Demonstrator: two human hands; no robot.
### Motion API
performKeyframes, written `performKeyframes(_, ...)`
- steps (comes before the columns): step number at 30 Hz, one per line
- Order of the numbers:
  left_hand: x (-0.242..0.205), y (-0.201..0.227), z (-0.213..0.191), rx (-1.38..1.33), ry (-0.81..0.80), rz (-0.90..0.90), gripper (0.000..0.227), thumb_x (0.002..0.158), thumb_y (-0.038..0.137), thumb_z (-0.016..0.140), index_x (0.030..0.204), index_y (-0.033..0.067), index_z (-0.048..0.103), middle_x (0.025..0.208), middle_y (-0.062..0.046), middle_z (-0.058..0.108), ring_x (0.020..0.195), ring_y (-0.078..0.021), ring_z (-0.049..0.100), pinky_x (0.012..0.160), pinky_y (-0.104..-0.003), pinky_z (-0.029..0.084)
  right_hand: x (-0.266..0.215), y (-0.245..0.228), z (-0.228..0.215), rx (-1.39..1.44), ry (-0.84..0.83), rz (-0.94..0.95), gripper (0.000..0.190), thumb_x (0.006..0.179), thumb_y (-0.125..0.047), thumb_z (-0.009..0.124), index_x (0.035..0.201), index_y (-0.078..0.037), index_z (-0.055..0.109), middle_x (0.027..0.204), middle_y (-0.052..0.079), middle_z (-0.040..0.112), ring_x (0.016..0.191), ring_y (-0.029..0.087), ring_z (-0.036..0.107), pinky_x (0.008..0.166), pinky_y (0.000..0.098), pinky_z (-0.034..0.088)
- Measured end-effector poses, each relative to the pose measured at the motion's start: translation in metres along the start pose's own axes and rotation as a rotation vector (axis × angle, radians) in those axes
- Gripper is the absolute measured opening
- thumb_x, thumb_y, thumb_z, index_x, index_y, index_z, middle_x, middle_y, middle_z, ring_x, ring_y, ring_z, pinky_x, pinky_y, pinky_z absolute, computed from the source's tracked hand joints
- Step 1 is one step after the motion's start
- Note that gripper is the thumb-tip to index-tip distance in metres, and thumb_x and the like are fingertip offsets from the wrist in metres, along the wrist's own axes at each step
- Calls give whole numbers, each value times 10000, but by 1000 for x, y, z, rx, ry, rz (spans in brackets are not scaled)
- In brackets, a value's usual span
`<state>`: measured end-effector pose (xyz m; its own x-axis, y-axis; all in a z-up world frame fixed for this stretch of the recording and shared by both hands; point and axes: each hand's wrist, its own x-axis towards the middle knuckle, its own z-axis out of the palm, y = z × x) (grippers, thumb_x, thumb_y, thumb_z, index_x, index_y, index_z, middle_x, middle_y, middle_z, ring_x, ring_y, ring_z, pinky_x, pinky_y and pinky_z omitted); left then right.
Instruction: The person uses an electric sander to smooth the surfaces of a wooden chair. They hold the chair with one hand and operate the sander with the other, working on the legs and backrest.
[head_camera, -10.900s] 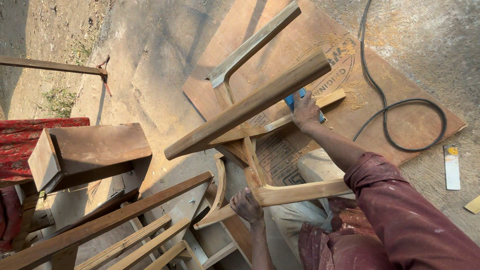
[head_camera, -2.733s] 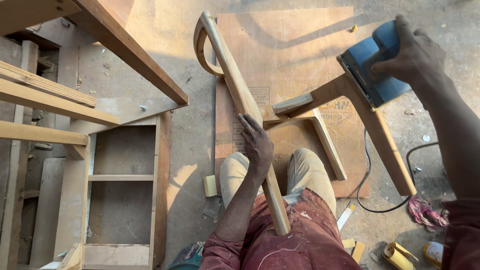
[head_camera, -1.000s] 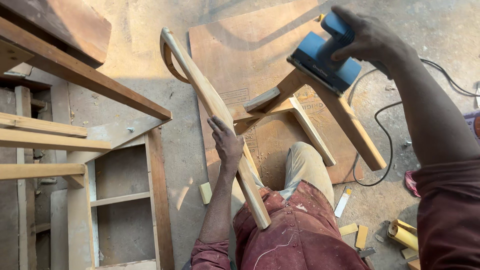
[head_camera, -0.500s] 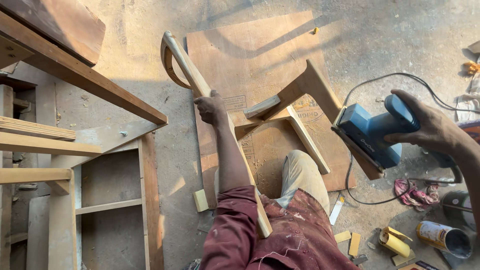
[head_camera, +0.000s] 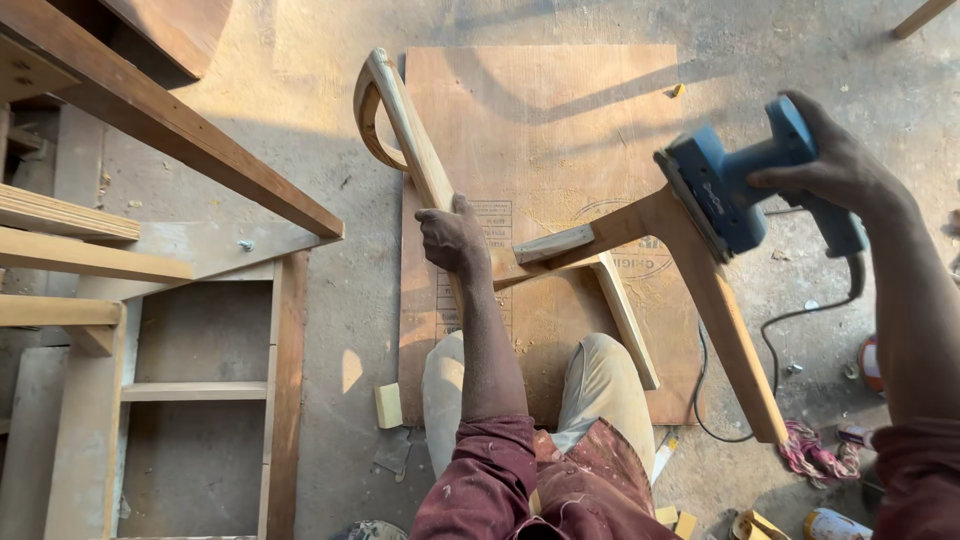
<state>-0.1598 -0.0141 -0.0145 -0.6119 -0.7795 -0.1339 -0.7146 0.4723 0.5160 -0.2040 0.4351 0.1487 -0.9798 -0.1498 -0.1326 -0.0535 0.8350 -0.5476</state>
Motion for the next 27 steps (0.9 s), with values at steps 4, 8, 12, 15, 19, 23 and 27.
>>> performKeyframes(4, 10, -1, 6, 23, -16, -4, 598, 933, 541, 701, 1081, -25, 578, 919, -195, 728, 790, -305, 761, 669, -424, 632, 48, -16, -2, 54, -46, 157, 1204, 697, -286, 893, 1734, -303, 282, 1301, 291, 600, 904, 374, 706, 677, 484, 648)
performKeyframes(8, 23, -3, 0, -71, -170, -103, 573, 929, 522, 703, 1099, -18, 619, 972, -200, 739, 815, -296, 776, 703, -419, 656, 61, -20, 2, 45, -35, 182, 1206, 693, -297, 899, 1732, -302, 286, 1284, 270, 634, 925, 375, 715, 692, 458, 637)
performKeyframes(12, 32, -10, -10, -153, -174, -128, 545, 827, 478, 808, 1047, -5, 687, 1007, -190, 744, 910, -328, 747, 809, -459, 615, 24, 1, 4, 184, 6, 51, 1155, 702, -302, 904, 1701, -238, 327, 1327, 250, 617, 1030, 324, 706, 710, 412, 650)
performKeyframes(15, 34, -5, -13, -218, -171, -106, 534, 840, 453, 797, 1081, -11, 689, 1012, -184, 757, 927, -318, 764, 818, -449, 626, -24, 15, 9, 84, 51, -132, 1177, 751, -247, 959, 1745, -183, 331, 1416, 312, 558, 1168, 404, 626, 845, 449, 600)
performKeyframes(19, 32, -2, -11, -181, -167, -121, 529, 881, 472, 751, 1102, -4, 685, 1029, -173, 760, 934, -311, 769, 807, -446, 633, -104, 22, 6, 105, 17, 185, 1178, 696, -278, 892, 1719, -246, 310, 1302, 277, 605, 972, 382, 716, 692, 458, 648)
performKeyframes(23, 34, 2, -7, -131, -179, -104, 541, 915, 473, 712, 1161, -4, 644, 1036, -178, 753, 923, -313, 775, 781, -441, 648, -169, 19, 14, 1, 23, 327, 1173, 736, -243, 897, 1741, -249, 290, 1252, 309, 611, 876, 402, 722, 689, 490, 648)
performKeyframes(27, 32, -5, -4, -193, -155, -65, 542, 916, 453, 696, 1182, -13, 616, 1047, -184, 743, 923, -311, 775, 759, -429, 662, -214, 34, 19, -33, -11, 475, 1154, 779, -209, 896, 1747, -203, 268, 1162, 353, 634, 822, 431, 737, 638, 504, 654)
